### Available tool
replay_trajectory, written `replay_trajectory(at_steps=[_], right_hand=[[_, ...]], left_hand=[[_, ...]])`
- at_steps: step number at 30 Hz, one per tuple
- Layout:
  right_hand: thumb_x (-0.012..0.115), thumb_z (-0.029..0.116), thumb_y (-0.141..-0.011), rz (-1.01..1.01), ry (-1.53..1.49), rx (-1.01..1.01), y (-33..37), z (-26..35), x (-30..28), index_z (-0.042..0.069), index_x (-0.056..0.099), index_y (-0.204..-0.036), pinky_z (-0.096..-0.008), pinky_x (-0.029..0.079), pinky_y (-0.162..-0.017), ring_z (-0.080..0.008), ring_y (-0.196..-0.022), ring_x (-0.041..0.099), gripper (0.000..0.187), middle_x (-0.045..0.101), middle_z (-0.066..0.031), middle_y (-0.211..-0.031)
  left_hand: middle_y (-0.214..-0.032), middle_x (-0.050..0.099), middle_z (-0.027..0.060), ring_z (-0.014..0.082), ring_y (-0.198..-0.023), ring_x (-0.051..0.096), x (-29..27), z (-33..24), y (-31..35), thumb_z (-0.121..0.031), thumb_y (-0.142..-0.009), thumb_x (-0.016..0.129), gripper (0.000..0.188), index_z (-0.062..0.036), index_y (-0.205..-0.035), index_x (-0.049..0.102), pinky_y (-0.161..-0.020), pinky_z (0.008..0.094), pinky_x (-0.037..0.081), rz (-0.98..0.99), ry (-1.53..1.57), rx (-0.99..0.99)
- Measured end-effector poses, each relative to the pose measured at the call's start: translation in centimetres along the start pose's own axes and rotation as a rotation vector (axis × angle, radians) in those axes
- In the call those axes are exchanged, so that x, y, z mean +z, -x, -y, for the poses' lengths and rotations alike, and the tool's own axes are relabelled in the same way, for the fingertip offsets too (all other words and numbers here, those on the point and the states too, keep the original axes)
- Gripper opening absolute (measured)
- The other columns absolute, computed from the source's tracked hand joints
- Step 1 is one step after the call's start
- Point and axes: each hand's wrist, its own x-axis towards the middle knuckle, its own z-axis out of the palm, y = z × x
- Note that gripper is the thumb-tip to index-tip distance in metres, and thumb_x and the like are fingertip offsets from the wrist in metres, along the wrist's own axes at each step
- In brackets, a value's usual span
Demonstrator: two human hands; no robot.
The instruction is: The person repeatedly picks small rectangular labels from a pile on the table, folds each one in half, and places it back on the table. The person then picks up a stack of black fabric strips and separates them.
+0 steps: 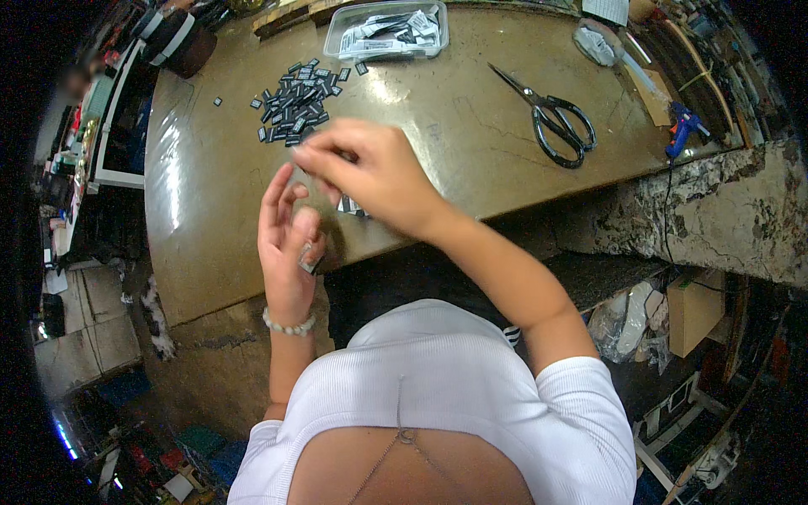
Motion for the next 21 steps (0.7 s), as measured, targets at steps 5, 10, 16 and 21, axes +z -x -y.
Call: replay_trajectory(at_steps=[5,10,16,21], right_hand=[[0.058,0.022,-0.090,-0.366,0.859,-0.532,-4.4,0.8,2.6,-0.003,0.063,-0.093,-0.0365,0.049,-0.070,-0.0324,-0.077,0.059,0.026,0.060,-0.0164,-0.082],[0.066,0.019,-0.084,0.214,0.424,0.152,2.7,1.3,3.3,-0.003,0.057,-0.086,-0.0355,0.049,-0.067,-0.0270,-0.072,0.059,0.023,0.057,-0.0157,-0.082],[0.067,0.006,-0.083,0.056,-0.054,0.345,5.0,-0.7,3.4,-0.006,0.063,-0.095,-0.0233,0.050,-0.056,-0.0113,-0.061,0.061,0.017,0.064,-0.0091,-0.080],[0.069,0.012,-0.086,-0.031,-0.477,0.405,5.0,-1.3,1.4,-0.002,0.066,-0.096,-0.0208,0.050,-0.058,-0.0074,-0.065,0.060,0.018,0.065,-0.0042,-0.079]], left_hand=[[-0.118,0.046,0.0139,0.0233,-0.100,0.056,-2.1,0.2,-1.3,-0.035,-0.099,0.041,0.050,-0.0002,-0.135,0.036,-0.077,0.0260,0.052,-0.055,0.977,-0.248],[-0.124,0.044,0.0194,0.0346,-0.125,0.043,-0.9,0.2,-0.8,-0.036,-0.099,0.037,0.052,0.0020,-0.134,0.036,-0.106,0.0396,0.038,-0.158,0.703,0.015],[-0.122,0.047,0.0166,0.0320,-0.130,0.038,1.5,1.4,-0.3,-0.038,-0.099,0.037,0.055,0.0026,-0.135,0.033,-0.110,0.0385,0.029,-0.064,-0.006,0.363],[-0.107,0.057,0.0079,0.0128,-0.093,0.057,0.7,1.9,0.9,0.001,-0.083,0.068,0.027,0.0036,-0.108,0.059,-0.082,0.0252,0.048,-0.098,-0.141,0.106]])
